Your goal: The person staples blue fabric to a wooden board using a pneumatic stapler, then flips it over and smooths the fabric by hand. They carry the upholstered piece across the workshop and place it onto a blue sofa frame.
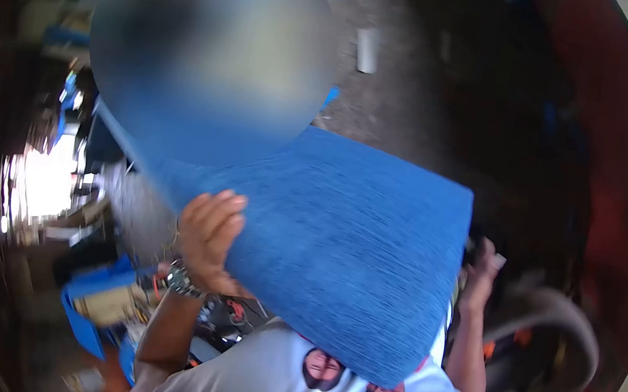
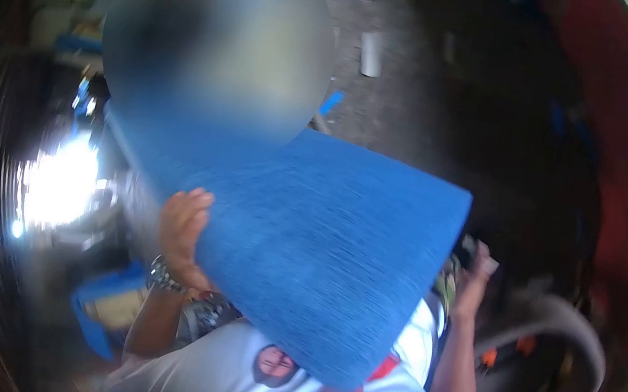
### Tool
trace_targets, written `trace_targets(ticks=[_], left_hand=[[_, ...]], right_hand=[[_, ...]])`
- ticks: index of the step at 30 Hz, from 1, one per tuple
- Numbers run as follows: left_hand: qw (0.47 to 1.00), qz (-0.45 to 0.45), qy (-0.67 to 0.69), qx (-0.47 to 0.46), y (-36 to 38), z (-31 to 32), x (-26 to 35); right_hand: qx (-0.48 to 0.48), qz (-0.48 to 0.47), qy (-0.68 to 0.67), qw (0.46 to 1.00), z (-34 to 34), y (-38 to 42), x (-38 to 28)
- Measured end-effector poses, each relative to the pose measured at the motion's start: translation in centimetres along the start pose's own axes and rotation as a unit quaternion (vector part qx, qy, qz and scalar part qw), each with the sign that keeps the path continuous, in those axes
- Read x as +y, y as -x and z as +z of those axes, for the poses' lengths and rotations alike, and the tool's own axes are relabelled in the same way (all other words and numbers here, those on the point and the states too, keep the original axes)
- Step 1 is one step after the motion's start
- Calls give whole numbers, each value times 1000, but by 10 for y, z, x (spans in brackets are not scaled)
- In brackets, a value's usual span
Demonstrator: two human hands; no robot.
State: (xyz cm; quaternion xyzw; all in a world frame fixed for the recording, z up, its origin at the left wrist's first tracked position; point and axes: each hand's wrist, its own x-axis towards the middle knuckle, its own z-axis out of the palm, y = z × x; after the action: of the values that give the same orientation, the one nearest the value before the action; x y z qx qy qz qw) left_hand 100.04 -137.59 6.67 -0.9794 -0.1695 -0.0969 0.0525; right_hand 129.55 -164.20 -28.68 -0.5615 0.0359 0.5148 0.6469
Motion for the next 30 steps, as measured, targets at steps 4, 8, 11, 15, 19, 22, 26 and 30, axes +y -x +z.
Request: trace_targets(ticks=[4,8,11,15,19,22,26,30], left_hand=[[998,-37,-10,55,-6,-4,15],[996,-66,7,66,2,-5,20],[993,-91,24,72,14,-9,23],[986,-139,44,81,53,-26,4],[956,-278,30,93,122,-33,-66],[893,-414,7,176,192,-22,-95],[718,-603,67,342,295,7,-135],[545,-667,217,459,369,36,-125]], right_hand=[[-5,-182,381,906,21,-37,10],[-82,-248,612,747,22,-42,58],[-82,-226,600,763,7,-31,41],[-63,-209,576,788,-14,-13,22],[-37,-209,547,810,-19,-6,6],[-12,-212,519,828,-3,-7,-5],[13,-220,459,861,40,-20,-18],[22,-206,411,888,80,-23,-19]])
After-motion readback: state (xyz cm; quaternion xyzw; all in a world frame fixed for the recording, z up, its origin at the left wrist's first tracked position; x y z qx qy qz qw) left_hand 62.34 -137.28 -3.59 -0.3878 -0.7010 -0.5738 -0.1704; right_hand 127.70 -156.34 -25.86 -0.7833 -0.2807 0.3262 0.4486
